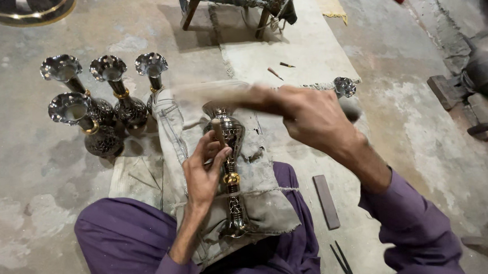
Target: The person sits on the floor with an ornate brass vase held upright on a cloth pad on their lap. They hold a small punch against the vase surface with one hand and strike it with a wooden mallet in the other hand, repeatedly hammering to chase a decorative pattern into the metal, repositioning the punch around the vase body.
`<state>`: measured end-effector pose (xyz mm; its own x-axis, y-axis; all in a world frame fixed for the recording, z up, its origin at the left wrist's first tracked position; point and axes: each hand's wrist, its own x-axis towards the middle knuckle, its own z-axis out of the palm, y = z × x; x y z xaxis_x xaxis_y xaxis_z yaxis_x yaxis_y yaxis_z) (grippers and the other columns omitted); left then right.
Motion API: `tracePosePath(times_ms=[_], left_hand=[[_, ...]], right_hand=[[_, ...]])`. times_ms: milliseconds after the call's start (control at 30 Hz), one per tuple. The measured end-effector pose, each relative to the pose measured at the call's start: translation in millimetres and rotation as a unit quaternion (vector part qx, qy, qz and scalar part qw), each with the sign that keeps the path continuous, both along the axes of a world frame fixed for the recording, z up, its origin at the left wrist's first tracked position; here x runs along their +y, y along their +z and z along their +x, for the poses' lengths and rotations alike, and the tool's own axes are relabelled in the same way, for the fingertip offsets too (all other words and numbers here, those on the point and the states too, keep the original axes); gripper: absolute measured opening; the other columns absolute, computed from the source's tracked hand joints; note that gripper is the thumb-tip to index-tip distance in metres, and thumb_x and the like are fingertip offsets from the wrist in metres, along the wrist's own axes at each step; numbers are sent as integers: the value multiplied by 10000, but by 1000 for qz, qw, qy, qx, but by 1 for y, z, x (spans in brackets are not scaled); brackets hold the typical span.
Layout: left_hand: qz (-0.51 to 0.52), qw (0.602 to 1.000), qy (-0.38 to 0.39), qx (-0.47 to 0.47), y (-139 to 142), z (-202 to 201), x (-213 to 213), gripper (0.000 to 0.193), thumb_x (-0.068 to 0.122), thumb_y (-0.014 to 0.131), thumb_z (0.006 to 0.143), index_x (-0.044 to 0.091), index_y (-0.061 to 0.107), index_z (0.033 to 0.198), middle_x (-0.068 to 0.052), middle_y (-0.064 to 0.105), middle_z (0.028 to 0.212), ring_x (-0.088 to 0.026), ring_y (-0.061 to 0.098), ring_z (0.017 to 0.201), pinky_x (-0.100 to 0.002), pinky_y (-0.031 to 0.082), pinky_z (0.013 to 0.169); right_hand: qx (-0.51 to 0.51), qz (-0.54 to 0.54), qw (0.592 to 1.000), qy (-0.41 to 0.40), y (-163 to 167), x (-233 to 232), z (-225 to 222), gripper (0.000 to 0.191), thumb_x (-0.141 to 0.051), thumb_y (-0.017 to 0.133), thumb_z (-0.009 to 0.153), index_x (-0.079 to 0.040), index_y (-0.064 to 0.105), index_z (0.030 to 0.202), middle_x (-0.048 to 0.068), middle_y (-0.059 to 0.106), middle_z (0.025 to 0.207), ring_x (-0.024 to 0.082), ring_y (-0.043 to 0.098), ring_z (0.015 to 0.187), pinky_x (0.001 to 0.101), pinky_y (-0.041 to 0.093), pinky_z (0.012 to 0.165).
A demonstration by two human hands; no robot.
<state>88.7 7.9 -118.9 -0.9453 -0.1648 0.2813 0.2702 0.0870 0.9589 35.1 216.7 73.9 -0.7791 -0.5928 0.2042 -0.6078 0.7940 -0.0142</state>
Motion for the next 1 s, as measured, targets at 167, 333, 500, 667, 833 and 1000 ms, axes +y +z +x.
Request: tracePosePath(times_ms=[167,333,500,667,833,1000], left_hand=[[-10,999,28,-14,1,5,-2,476,208,766,922,78,599,1348,-103,797,993,-185,799,852,-343,671,701],[-7,998,33,-49,1,8,-6,499,220,780,895,113,582,1341,-103,792,949,-186,801,816,-352,676,669],[-7,1000,12,-14,-4,3,-11,464,211,787,893,107,590,1300,-105,790,961,-202,802,836,-356,686,695],[-73,996,-14,45,-5,-9,-10,467,181,781,910,117,620,1344,-83,804,1006,-186,801,860,-352,682,738],[-105,993,-27,56,2,-9,-12,479,183,804,889,121,633,1332,-102,795,992,-186,793,861,-346,671,709],[-112,991,-33,62,11,-6,-15,463,161,779,911,104,629,1346,-109,795,1015,-194,796,872,-354,659,721]], right_hand=[[47,86,995,-28,3,-27,-7,638,-71,545,948,-289,467,1542,50,709,926,174,647,662,361,549,537],[63,148,987,0,8,-34,-2,584,-75,521,988,-358,492,1498,19,727,950,152,652,666,353,558,580],[-43,74,994,-62,5,-18,5,657,-19,513,939,-319,468,1522,56,708,922,165,643,638,380,538,534],[39,130,987,-89,-17,9,-2,701,4,547,893,-330,519,1508,44,665,926,171,619,746,408,550,631],[44,161,982,-87,-41,32,-6,600,-68,623,894,-329,562,1431,36,654,1009,187,605,827,348,574,612],[74,-8,995,-68,-47,40,-3,508,-101,649,953,-257,561,1428,34,679,1048,162,628,861,304,566,589]])
